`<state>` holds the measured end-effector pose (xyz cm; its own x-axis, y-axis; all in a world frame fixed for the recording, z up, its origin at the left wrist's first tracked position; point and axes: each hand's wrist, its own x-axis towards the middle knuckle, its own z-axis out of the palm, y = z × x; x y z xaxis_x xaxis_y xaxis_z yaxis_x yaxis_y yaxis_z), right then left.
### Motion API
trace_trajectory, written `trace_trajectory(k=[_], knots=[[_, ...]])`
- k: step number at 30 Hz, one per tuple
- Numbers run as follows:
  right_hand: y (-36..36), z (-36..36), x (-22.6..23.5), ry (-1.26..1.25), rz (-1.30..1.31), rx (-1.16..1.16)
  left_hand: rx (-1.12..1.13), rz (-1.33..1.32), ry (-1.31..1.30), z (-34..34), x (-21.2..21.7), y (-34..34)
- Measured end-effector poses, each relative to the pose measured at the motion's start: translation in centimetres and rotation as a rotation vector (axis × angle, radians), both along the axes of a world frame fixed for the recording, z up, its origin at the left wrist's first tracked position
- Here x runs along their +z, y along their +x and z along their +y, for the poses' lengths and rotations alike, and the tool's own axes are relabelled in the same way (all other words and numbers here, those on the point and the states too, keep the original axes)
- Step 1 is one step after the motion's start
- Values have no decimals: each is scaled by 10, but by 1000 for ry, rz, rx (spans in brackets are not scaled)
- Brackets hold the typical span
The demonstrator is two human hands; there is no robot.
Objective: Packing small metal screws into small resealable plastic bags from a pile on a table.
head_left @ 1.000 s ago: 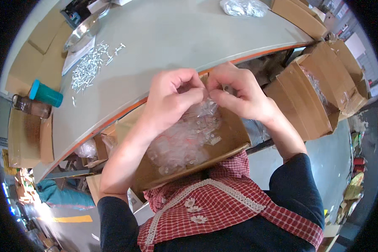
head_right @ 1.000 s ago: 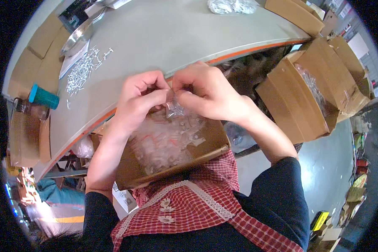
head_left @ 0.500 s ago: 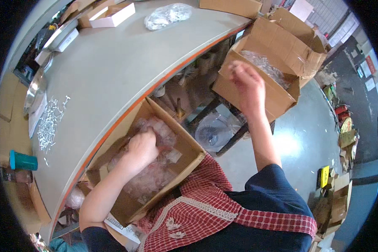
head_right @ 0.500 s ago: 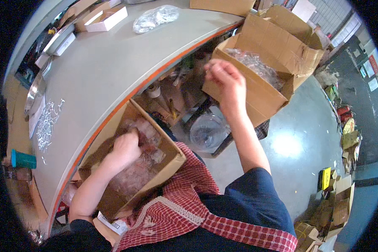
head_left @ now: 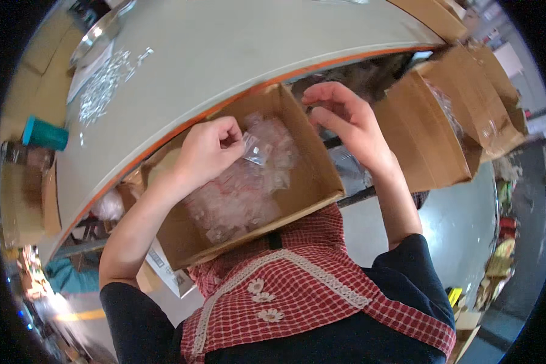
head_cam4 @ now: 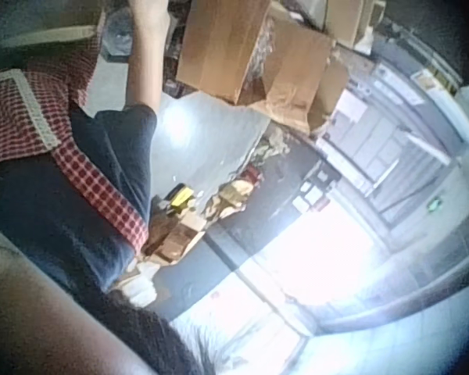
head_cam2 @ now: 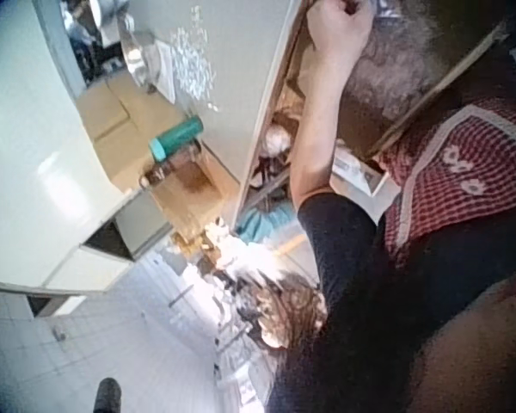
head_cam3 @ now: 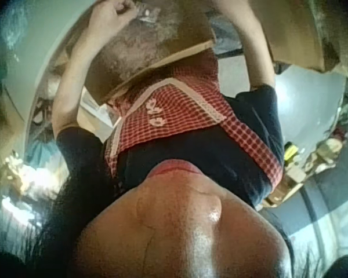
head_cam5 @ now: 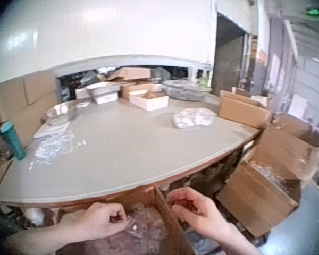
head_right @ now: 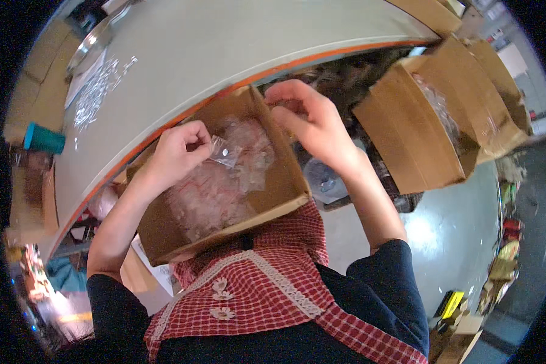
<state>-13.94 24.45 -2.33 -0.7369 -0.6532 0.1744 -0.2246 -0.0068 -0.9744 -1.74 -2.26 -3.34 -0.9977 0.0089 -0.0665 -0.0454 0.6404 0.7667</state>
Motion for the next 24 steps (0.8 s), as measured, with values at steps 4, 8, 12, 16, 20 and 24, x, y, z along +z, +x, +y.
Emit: trace_trajectory(k=[4,8,12,16,20,24], knots=[[16,-39,11,126,269,190,82,-38,122,1,28,25],[29,-74,15,99,317,340,89,43,187,10,46,41],[30,-88,17,99,294,336,176,181,197,5,42,50],[23,-94,23,247,242,477,232,292,48,3,46,50],[18,-102,27,289,66,572,255,401,2,0,43,45],[19,-96,35,301,-124,601,220,304,89,-2,45,46]])
